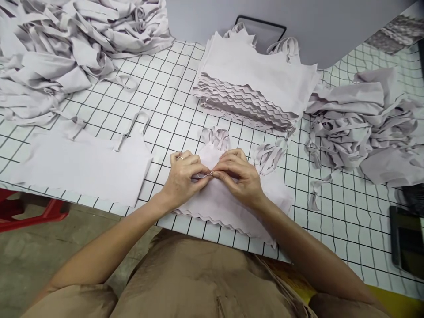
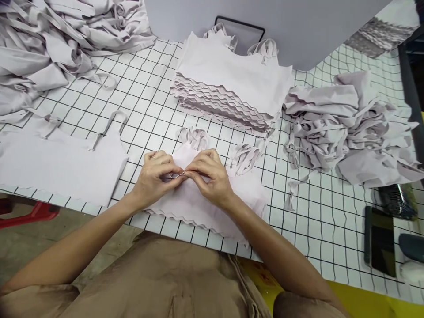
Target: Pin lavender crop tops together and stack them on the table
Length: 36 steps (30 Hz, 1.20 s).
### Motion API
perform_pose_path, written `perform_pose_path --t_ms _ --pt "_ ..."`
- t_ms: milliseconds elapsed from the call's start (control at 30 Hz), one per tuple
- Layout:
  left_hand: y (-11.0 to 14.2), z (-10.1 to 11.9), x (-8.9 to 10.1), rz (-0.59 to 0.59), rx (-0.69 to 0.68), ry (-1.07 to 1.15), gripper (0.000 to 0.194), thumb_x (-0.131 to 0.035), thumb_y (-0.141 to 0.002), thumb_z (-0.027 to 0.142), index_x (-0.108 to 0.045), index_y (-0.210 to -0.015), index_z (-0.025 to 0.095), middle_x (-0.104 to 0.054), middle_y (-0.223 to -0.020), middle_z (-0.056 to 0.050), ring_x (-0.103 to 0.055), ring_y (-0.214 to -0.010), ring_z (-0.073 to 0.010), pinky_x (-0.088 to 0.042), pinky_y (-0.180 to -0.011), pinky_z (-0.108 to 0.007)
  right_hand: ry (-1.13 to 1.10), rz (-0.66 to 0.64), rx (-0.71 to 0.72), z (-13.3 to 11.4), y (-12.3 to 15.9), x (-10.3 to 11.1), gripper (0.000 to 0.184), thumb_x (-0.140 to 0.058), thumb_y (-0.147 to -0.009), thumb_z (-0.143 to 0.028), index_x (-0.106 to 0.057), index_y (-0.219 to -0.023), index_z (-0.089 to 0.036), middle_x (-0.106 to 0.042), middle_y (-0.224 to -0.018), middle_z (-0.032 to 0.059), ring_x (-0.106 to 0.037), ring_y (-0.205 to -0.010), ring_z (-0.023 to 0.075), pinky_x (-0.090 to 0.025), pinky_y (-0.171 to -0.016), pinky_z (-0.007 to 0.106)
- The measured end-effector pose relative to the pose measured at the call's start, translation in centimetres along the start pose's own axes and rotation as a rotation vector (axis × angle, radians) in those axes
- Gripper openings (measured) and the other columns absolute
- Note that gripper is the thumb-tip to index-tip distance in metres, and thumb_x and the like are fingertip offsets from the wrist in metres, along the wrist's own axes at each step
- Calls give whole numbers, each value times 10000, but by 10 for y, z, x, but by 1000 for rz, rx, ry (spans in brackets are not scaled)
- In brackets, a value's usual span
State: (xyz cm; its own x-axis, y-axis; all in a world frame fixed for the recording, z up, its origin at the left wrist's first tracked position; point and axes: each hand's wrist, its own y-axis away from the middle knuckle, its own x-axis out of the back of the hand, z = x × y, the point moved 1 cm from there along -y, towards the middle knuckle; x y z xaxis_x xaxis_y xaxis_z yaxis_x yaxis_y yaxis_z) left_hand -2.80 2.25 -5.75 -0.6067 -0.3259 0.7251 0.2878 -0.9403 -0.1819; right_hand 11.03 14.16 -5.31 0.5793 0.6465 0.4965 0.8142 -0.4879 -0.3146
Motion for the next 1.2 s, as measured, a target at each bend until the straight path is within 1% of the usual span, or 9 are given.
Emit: perform_pose_path --t_ms 367,533,700,767,900,1000,1067,1133,1200 --pt "0 0 0 8 -32 3 87 -701 -867 219 -703 -781 204 -605 -690 20 -530 -778 -172 -326 -910 -405 -13 -11 35 0 0 1 103 -687 -886 -212 -724 -800 -254 -671 -749 39 -547 -898 235 -490 -799 423" --pt "-1 -1 0 -6 -17 -3 106 -686 -880 235 -707 -779 217 -602 -687 17 -522 -781 -178 -336 -901 -399 25 -33 14 0 0 1 112 -675 -888 -206 -715 -795 -255 -665 -758 41 -547 -910 243 -488 -806 436" --pt "0 -2 0 23 -51 22 137 -692 -888 253 -713 -757 220 -608 -670 15 -531 -772 -177 -352 -887 -395 77 -54 99 0 -1 2 161 -598 -930 -183 -698 -821 -246 -636 -739 40 -526 -831 222 -469 -804 443" --pt "0 -2 0 20 -60 25 153 -688 -892 251 -709 -744 218 -613 -671 17 -533 -771 -175 -352 -885 -394 126 -102 128 0 -2 4 184 -562 -940 -169 -695 -830 -236 -627 -732 47 -506 -824 225 -455 -798 448" --pt "0 -1 2 3 -66 24 226 -646 -927 294 -700 -720 218 -610 -665 11 -532 -774 -179 -354 -881 -395 263 -304 164 -5 -7 11 263 -488 -958 -148 -685 -797 -214 -601 -737 65 -478 -887 246 -406 -844 484" --pt "0 -3 4 15 -78 27 234 -636 -938 324 -706 -743 216 -618 -672 8 -540 -784 -182 -348 -876 -394 311 -442 193 -6 -21 23 297 -478 -978 -162 -677 -763 -215 -580 -705 42 -482 -883 234 -347 -921 532" --pt "1 -5 5 14 -74 15 193 -667 -921 320 -703 -765 213 -644 -702 12 -553 -796 -182 -330 -881 -401 294 -493 203 -3 -39 35 229 -569 -967 -266 -689 -777 -221 -579 -694 28 -493 -848 220 -351 -916 515" --pt "1 -6 6 14 -60 -5 161 -702 -895 315 -690 -774 210 -678 -745 12 -566 -824 -188 -313 -896 -411 293 -474 183 2 -62 48 249 -614 -949 -396 -708 -791 -228 -573 -707 29 -495 -815 209 -378 -880 474" --pt "2 -6 6 26 -43 -21 155 -720 -880 318 -673 -780 209 -706 -786 7 -575 -856 -198 -303 -913 -419 322 -411 156 4 -86 58 355 -545 -975 -473 -716 -774 -237 -545 -703 32 -486 -799 206 -395 -868 456"
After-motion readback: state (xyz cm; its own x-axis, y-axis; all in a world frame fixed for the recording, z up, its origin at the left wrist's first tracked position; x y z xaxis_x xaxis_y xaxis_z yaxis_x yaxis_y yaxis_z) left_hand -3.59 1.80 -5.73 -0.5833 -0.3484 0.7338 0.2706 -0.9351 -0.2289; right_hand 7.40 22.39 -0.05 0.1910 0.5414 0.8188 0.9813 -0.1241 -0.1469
